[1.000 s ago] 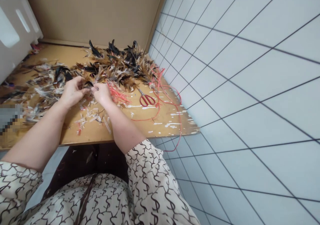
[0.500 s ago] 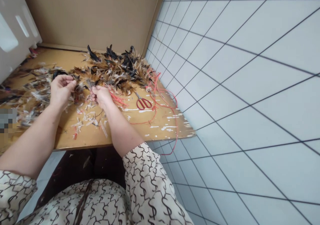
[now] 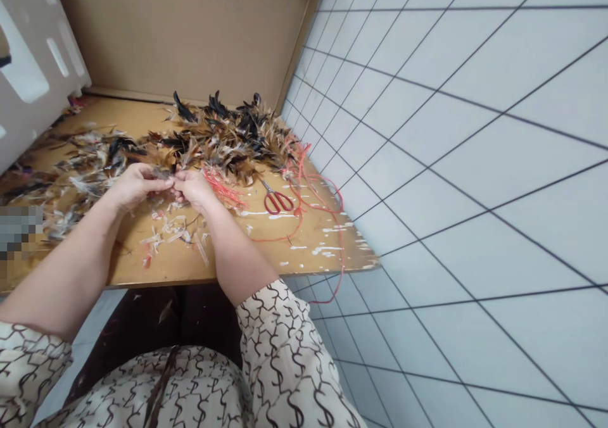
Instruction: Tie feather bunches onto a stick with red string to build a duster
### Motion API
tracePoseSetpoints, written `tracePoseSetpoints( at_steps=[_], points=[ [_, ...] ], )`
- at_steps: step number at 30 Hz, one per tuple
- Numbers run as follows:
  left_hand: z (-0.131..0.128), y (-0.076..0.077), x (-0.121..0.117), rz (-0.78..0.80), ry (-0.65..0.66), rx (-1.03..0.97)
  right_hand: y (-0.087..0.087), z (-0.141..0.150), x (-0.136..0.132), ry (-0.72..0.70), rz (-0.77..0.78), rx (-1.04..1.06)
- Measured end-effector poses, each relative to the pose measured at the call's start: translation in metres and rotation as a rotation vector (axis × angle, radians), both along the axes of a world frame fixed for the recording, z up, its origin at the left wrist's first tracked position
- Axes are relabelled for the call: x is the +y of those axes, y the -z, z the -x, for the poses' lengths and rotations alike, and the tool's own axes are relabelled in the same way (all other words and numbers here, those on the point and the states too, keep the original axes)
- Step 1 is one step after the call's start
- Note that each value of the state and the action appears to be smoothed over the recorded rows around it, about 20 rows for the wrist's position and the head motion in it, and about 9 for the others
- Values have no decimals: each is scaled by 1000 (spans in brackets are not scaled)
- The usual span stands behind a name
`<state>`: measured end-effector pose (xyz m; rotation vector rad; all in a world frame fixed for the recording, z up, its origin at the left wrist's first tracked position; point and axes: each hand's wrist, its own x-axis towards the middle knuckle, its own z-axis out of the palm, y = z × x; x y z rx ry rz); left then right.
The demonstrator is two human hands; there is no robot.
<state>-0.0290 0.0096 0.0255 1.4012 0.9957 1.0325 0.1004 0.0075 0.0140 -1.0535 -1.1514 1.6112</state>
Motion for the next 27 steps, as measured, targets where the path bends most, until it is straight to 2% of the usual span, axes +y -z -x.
tracePoseSetpoints(
  at_steps=[4, 12, 16, 18, 22, 24, 27],
  points=[
    [2, 2, 1, -24, -21, 31, -2, -2, -1, -12, 14, -12],
    [2, 6, 3, -102, -37, -27, 1, -6, -2, -135, 44, 42],
    [1, 7, 4, -138, -116, -61, 0, -8, -1, -153, 47, 74],
    [1, 10, 6, -124, -193, -74, 1, -8, 2, -106, 32, 89],
    [0, 16, 9, -67, -328, -68, 6, -5, 8, 133, -15, 172],
    [-3, 17, 7, -59, -350, -69, 8, -2, 9, 198, -21, 219],
    [-11, 14, 1, -63, -312, -94, 9, 4, 8, 223, -8, 260]
  ],
)
